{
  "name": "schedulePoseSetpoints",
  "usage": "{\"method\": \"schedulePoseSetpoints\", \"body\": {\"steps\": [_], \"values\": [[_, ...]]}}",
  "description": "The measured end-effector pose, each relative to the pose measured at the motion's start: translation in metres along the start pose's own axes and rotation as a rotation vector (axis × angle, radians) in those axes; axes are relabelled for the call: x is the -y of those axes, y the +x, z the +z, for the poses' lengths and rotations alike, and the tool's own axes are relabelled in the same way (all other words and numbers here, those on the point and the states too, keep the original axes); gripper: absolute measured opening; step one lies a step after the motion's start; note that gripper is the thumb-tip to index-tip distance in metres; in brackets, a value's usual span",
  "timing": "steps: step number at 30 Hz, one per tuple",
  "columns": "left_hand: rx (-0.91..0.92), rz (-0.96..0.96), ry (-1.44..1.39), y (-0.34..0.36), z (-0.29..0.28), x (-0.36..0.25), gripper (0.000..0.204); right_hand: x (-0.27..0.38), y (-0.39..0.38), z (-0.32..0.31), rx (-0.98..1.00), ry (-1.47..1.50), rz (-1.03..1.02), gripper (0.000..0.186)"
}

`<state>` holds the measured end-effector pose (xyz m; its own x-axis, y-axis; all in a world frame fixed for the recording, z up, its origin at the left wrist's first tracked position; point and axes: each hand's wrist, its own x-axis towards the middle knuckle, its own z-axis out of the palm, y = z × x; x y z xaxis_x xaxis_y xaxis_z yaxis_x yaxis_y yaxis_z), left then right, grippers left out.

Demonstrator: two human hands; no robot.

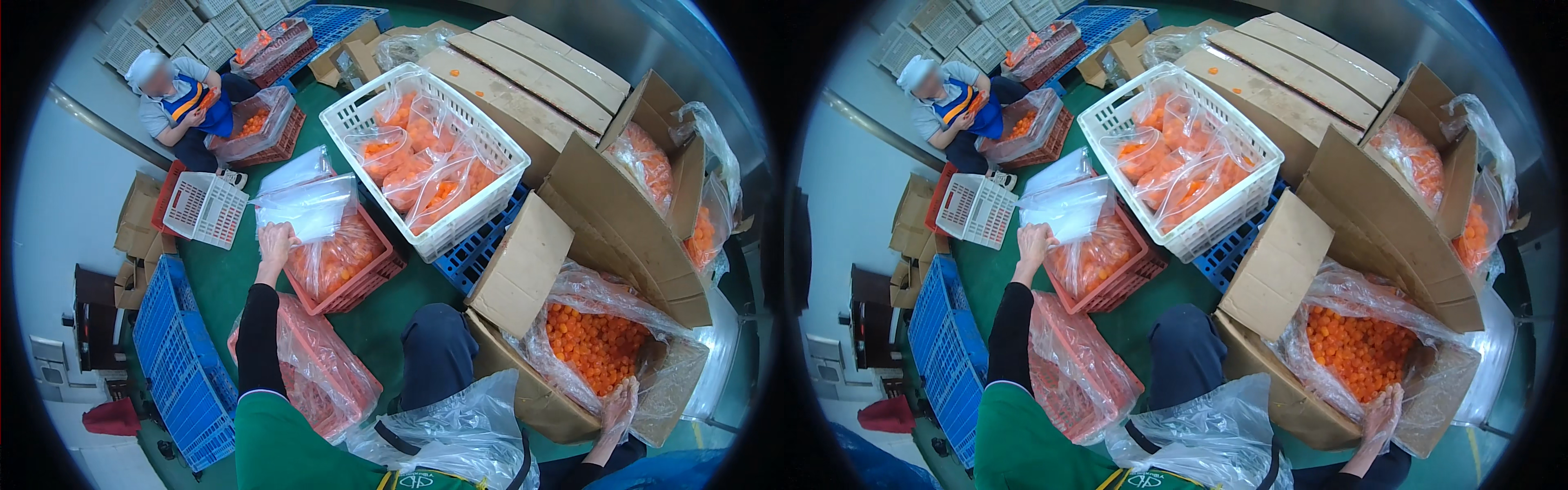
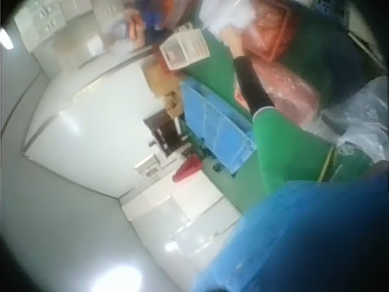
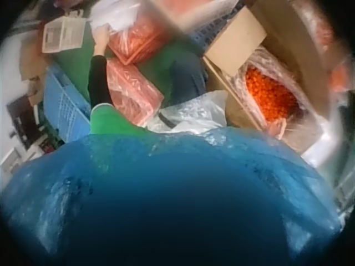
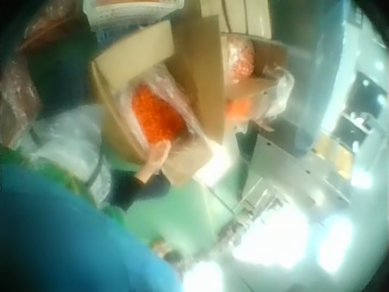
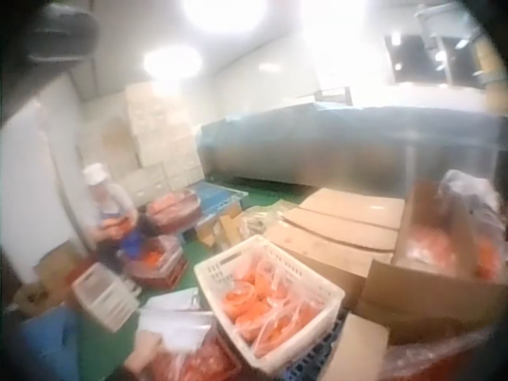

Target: The person sits cross-legged on the floor and packs small orange tomatoes from a large cardboard box into clear plastic bags. They repeatedly scoop tomatoes with their hands, place them into bags, and set the filled bags into a white plastic crate. Another worker is visible in the background performing a similar task.

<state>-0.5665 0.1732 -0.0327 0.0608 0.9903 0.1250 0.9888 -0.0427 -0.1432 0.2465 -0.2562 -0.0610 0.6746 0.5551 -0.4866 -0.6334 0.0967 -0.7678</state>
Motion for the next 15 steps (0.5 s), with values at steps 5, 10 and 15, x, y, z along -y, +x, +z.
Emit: {"method": "schedulePoseSetpoints", "body": {"steps": [5, 10, 15], "values": [[-0.002, -0.063, -0.195, 0.004, -0.034, 0.009, 0.024, -0.001, 0.000, 0.003, -0.001, 0.082, 0.010, 0.033], [-0.063, -0.039, -0.281, -0.002, -0.043, 0.031, 0.016, -0.005, 0.000, 0.005, 0.011, 0.126, 0.023, 0.033], [-0.242, -0.012, -0.368, -0.002, -0.058, 0.024, 0.012, -0.002, -0.001, 0.006, 0.046, 0.107, 0.008, 0.033]]}}
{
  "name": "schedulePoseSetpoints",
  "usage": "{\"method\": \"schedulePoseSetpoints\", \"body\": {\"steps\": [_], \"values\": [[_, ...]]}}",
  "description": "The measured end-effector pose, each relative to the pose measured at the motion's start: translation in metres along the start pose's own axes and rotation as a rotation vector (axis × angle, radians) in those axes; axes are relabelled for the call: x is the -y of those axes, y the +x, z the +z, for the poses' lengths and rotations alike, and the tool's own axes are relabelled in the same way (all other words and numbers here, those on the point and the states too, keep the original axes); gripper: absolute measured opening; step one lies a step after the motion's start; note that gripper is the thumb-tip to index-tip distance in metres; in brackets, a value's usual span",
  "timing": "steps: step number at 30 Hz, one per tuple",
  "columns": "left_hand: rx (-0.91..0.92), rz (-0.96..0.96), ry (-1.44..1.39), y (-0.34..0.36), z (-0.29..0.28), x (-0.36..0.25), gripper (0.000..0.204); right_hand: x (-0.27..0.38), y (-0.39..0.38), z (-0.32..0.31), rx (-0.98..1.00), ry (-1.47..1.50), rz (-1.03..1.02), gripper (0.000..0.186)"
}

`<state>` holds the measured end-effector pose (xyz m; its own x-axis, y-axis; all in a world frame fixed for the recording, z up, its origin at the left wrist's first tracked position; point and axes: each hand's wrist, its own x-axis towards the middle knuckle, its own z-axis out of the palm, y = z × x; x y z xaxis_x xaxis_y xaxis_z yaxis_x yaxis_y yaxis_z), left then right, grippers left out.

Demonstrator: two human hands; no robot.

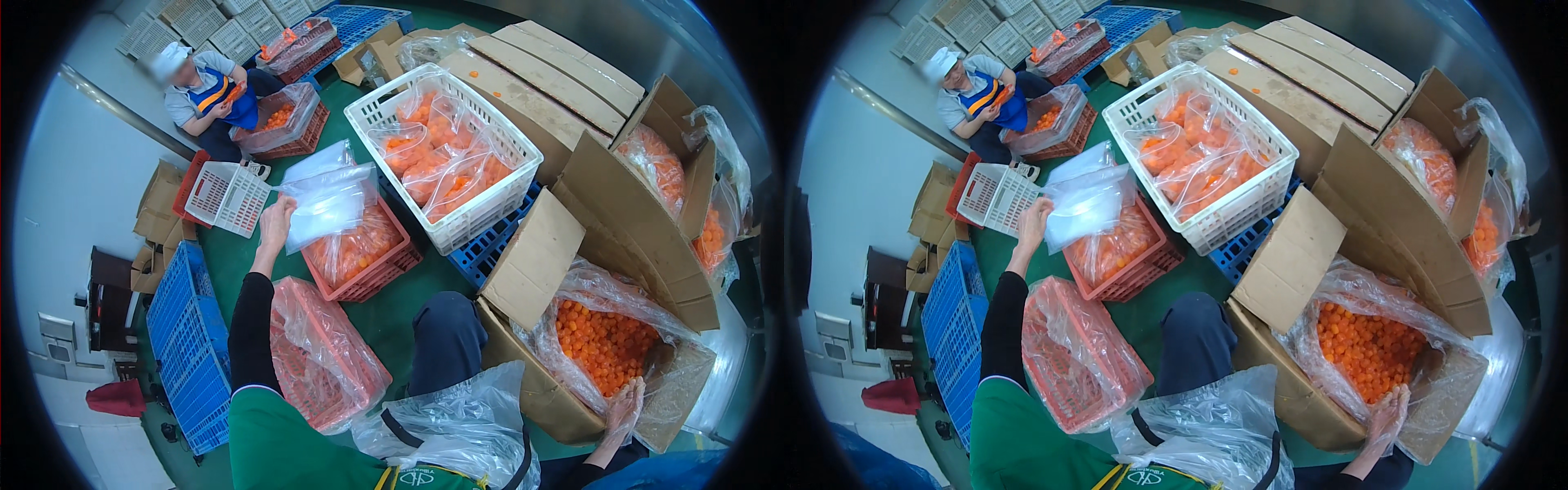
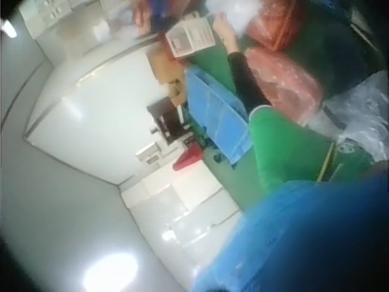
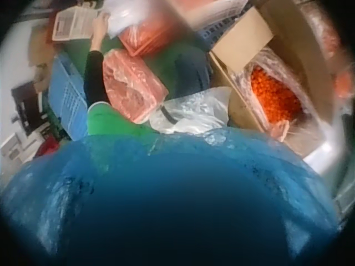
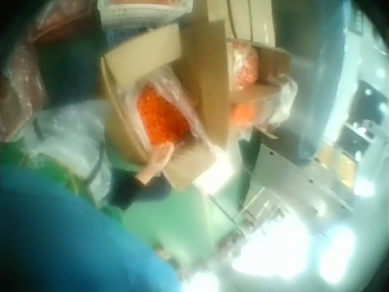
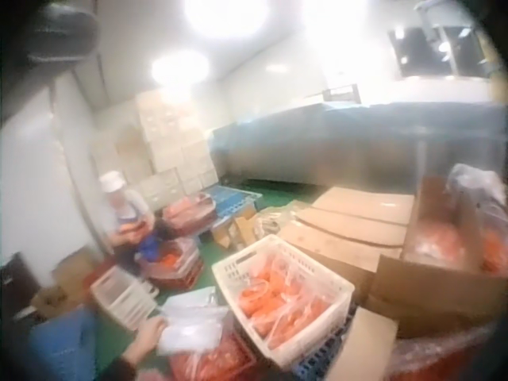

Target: The person sits cross-legged on the floor and packs small orange tomatoes from a large cardboard box into clear plastic bags. They repeatedly scoop tomatoes with their hands, place them into bags, and set the filled bags into a white plastic crate. Another worker is visible in the background performing a similar task.

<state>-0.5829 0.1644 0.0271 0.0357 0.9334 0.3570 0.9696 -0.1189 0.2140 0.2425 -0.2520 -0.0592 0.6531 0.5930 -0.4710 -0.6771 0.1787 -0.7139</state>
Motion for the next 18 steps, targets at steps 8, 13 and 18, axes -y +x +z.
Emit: {"method": "schedulePoseSetpoints", "body": {"steps": [8, 13, 18], "values": [[-0.235, 0.012, 0.083, 0.051, -0.031, -0.022, 0.013, -0.001, -0.002, 0.007, -0.015, -0.097, -0.004, 0.036], [-0.343, 0.054, 0.144, 0.083, -0.061, -0.032, 0.012, -0.002, -0.001, 0.007, -0.029, -0.067, 0.008, 0.035], [-0.449, 0.080, 0.097, 0.109, -0.082, -0.038, 0.013, -0.003, 0.000, 0.005, -0.051, -0.044, -0.007, 0.034]]}}
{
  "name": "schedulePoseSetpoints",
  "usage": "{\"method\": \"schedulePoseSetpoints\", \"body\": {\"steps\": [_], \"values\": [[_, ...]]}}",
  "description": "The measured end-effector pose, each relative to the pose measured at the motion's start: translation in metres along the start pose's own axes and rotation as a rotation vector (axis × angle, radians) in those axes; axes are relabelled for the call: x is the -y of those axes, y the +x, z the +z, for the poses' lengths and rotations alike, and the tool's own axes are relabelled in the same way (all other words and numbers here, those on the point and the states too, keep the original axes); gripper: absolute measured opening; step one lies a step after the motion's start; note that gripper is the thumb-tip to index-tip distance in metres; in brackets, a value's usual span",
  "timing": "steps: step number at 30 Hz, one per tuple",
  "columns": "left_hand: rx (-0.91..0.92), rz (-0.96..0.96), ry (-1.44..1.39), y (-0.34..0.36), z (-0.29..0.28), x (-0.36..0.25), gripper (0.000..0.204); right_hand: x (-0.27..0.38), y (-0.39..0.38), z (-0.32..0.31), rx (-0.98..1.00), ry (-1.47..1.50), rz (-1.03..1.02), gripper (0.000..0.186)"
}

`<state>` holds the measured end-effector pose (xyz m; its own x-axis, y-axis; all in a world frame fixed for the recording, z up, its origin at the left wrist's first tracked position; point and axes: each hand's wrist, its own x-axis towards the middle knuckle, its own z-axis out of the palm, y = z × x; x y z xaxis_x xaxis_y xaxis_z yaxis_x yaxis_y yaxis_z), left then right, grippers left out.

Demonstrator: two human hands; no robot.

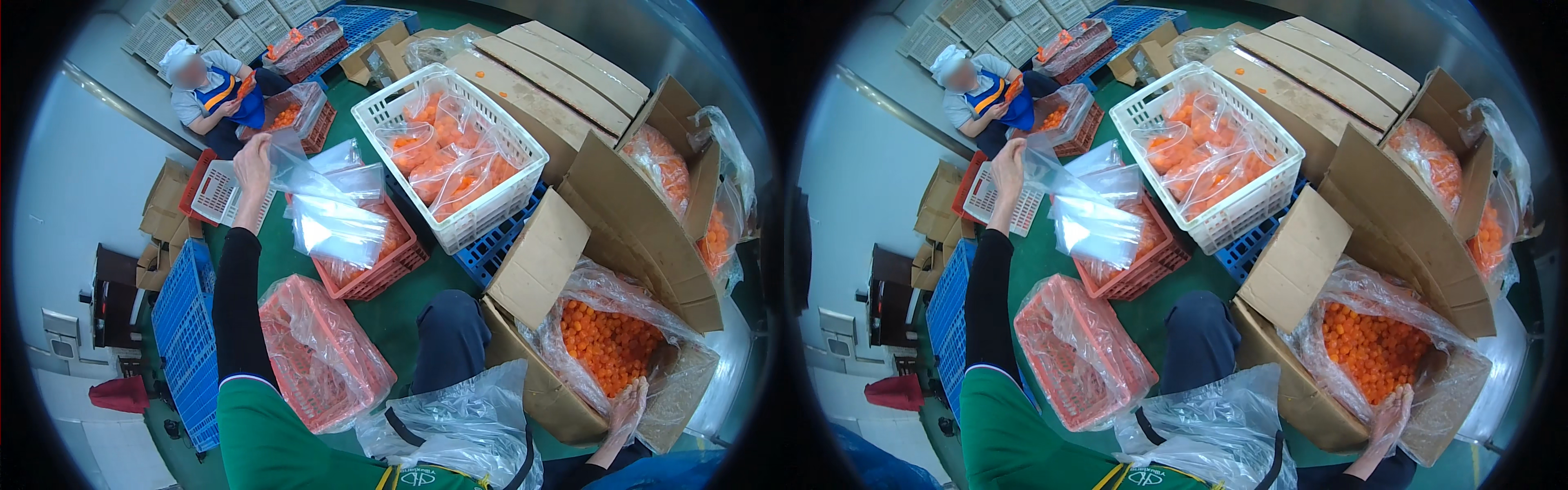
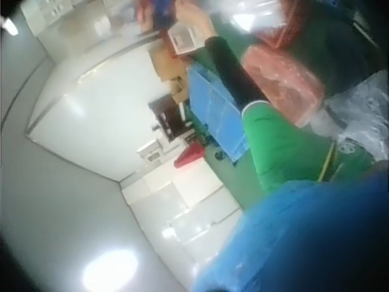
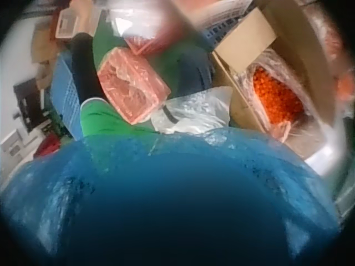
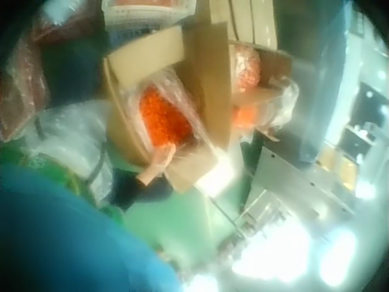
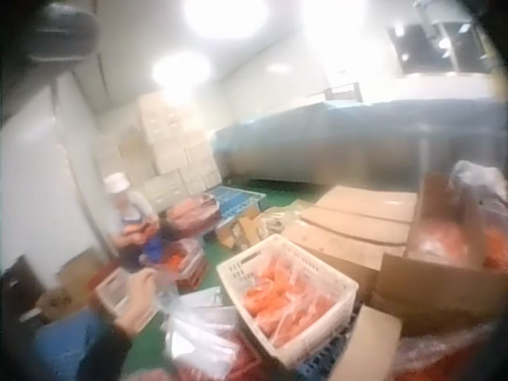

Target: The person sits cross-legged on the floor and packs small orange tomatoes from a large cardboard box into clear plastic bags. They repeatedly scoop tomatoes with their hands, place them into bags, and set the filled bags into a white plastic crate. Another worker is visible in the background performing a similar task.

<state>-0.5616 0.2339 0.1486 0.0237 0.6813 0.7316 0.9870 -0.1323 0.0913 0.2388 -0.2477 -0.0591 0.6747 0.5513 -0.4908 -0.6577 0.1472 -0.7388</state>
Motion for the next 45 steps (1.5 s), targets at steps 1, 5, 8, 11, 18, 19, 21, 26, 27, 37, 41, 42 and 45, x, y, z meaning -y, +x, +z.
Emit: {"method": "schedulePoseSetpoints", "body": {"steps": [1, 5, 8, 11, 18, 19, 21, 26, 27, 37, 41, 42, 45], "values": [[-0.017, 0.006, 0.002, 0.006, -0.003, -0.003, 0.013, 0.000, 0.001, -0.001, 0.023, -0.010, 0.004, 0.033], [-0.071, -0.098, -0.086, 0.023, -0.027, -0.017, 0.014, 0.003, 0.003, -0.005, 0.071, -0.043, 0.007, 0.033], [-0.017, -0.176, -0.001, 0.027, -0.058, -0.031, 0.017, 0.001, 0.005, -0.008, 0.060, -0.047, 0.009, 0.037], [0.036, -0.191, -0.015, 0.026, -0.080, -0.042, 0.022, 0.004, 0.008, -0.015, 0.067, -0.040, 0.006, 0.040], [0.217, -0.273, 0.000, 0.025, -0.067, 0.010, 0.024, -0.001, 0.001, -0.005, 0.072, -0.021, -0.029, 0.036], [0.243, -0.250, 0.013, 0.018, -0.047, 0.017, 0.024, 0.003, 0.000, -0.006, 0.064, -0.024, -0.033, 0.036], [0.295, -0.243, 0.033, 0.003, -0.024, 0.033, 0.023, 0.002, 0.002, -0.004, 0.053, -0.026, -0.003, 0.036], [0.453, -0.295, 0.175, -0.040, 0.045, 0.051, 0.023, 0.004, -0.001, -0.006, 0.074, -0.032, -0.011, 0.037], [0.465, -0.315, 0.178, -0.047, 0.055, 0.052, 0.022, 0.004, -0.002, -0.005, 0.069, -0.038, -0.016, 0.036], [0.210, -0.151, 0.447, -0.115, 0.106, 0.037, 0.043, 0.008, 0.002, -0.015, 0.031, -0.061, 0.007, 0.035], [0.179, 0.105, 0.325, -0.149, 0.081, -0.016, 0.047, 0.005, 0.001, -0.011, 0.028, -0.040, 0.014, 0.036], [0.242, 0.097, 0.236, -0.168, 0.078, -0.022, 0.046, 0.004, 0.002, -0.013, 0.049, -0.031, 0.026, 0.036], [0.475, -0.039, 0.030, -0.223, 0.070, -0.070, 0.053, 0.006, 0.003, -0.022, 0.105, -0.020, 0.034, 0.037]]}}
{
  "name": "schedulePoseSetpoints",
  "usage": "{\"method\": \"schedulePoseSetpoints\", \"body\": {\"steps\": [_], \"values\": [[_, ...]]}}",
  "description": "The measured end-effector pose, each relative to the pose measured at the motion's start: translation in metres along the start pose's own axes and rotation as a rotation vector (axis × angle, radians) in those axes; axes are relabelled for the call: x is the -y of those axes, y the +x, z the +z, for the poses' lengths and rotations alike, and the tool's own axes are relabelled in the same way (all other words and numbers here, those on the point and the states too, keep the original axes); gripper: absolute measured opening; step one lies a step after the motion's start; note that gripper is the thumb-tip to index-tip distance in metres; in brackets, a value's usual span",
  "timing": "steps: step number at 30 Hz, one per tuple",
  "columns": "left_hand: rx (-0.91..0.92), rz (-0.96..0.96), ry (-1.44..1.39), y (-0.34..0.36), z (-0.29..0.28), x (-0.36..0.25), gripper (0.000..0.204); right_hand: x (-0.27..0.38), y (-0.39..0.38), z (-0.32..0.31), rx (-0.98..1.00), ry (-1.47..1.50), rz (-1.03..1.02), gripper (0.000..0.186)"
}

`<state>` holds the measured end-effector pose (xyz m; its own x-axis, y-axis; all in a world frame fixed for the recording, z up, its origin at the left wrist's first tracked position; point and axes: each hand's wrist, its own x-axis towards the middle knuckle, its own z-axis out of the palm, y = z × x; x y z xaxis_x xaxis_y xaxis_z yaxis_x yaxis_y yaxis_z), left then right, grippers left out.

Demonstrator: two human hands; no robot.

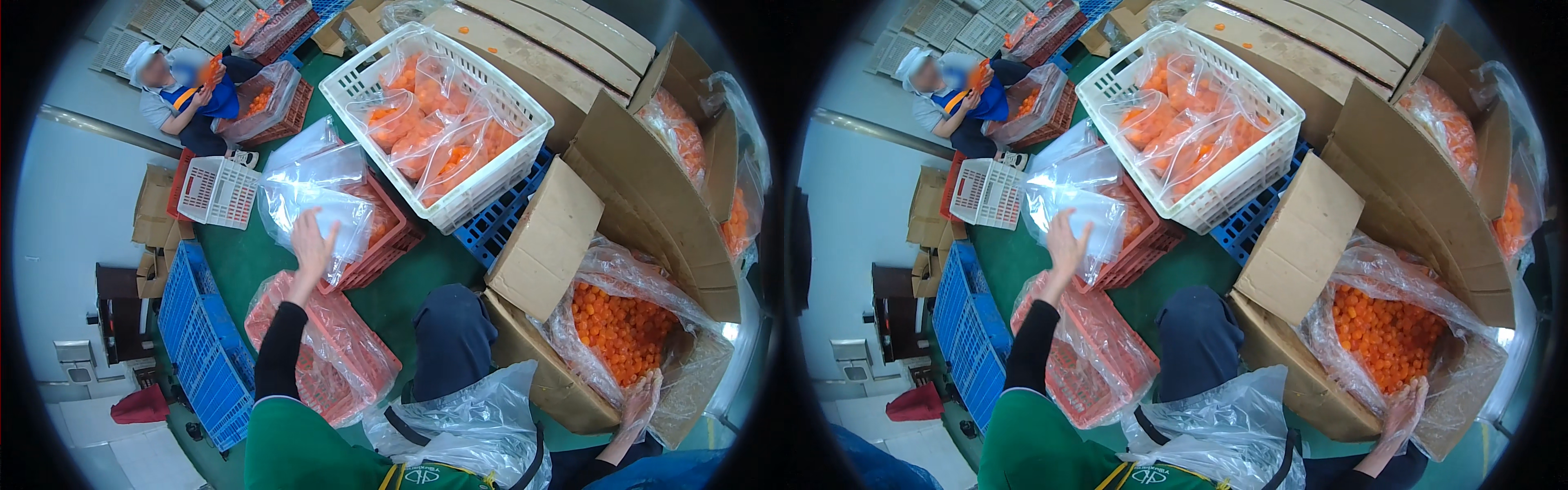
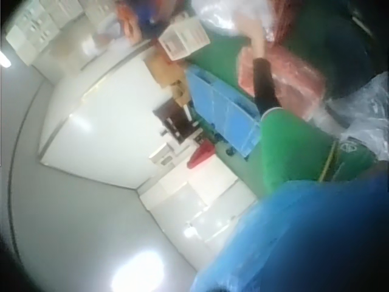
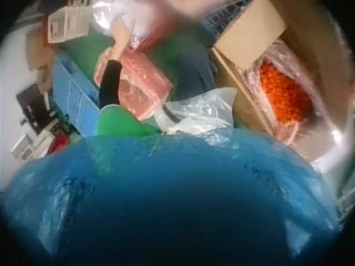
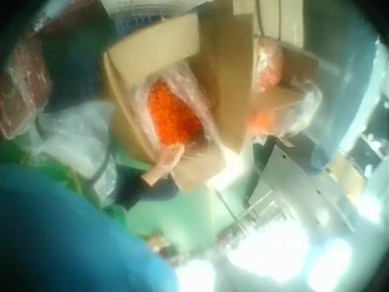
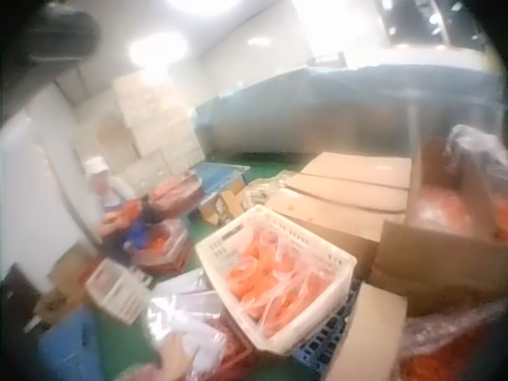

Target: The person sits cross-legged on the floor and packs small orange tomatoes from a large cardboard box into clear plastic bags. They repeatedly scoop tomatoes with their hands, place them into bags, and set the filled bags into a white plastic crate. Another worker is visible in the background performing a similar task.

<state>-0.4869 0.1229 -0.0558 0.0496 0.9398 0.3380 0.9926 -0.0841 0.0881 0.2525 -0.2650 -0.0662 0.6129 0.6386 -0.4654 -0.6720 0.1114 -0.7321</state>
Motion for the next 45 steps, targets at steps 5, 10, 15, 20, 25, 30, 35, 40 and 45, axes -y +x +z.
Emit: {"method": "schedulePoseSetpoints", "body": {"steps": [5, 10, 15, 20, 25, 30, 35, 40, 45], "values": [[0.087, -0.054, -0.019, -0.050, 0.018, -0.032, 0.059, -0.002, -0.001, 0.013, -0.110, -0.027, -0.015, 0.032], [0.047, -0.068, -0.012, -0.059, 0.036, -0.014, 0.051, -0.003, 0.002, 0.004, -0.041, 0.000, -0.037, 0.034], [0.084, -0.067, 0.057, -0.057, 0.040, -0.025, 0.051, -0.002, 0.005, -0.002, -0.036, -0.015, -0.037, 0.039], [0.097, -0.104, 0.125, -0.060, 0.041, -0.027, 0.052, -0.001, 0.007, -0.006, -0.053, -0.032, -0.053, 0.043], [0.152, -0.162, 0.135, -0.070, 0.039, -0.029, 0.050, -0.005, 0.000, 0.002, 0.018, -0.011, -0.057, 0.045], [0.176, -0.168, 0.135, -0.069, 0.046, -0.009, 0.053, -0.011, 0.001, -0.001, 0.012, 0.007, -0.064, 0.048], [0.161, -0.053, -0.027, -0.057, 0.041, -0.019, 0.055, -0.017, -0.015, 0.027, 0.086, 0.019, -0.166, 0.054], [0.242, 0.017, -0.125, -0.080, 0.077, 0.021, 0.060, -0.006, -0.018, 0.051, 0.184, 0.046, -0.112, 0.039], [-0.228, 0.328, -0.175, -0.069, 0.114, -0.011, 0.049, 0.000, -0.006, 0.048, 0.253, 0.161, -0.084, 0.032]]}}
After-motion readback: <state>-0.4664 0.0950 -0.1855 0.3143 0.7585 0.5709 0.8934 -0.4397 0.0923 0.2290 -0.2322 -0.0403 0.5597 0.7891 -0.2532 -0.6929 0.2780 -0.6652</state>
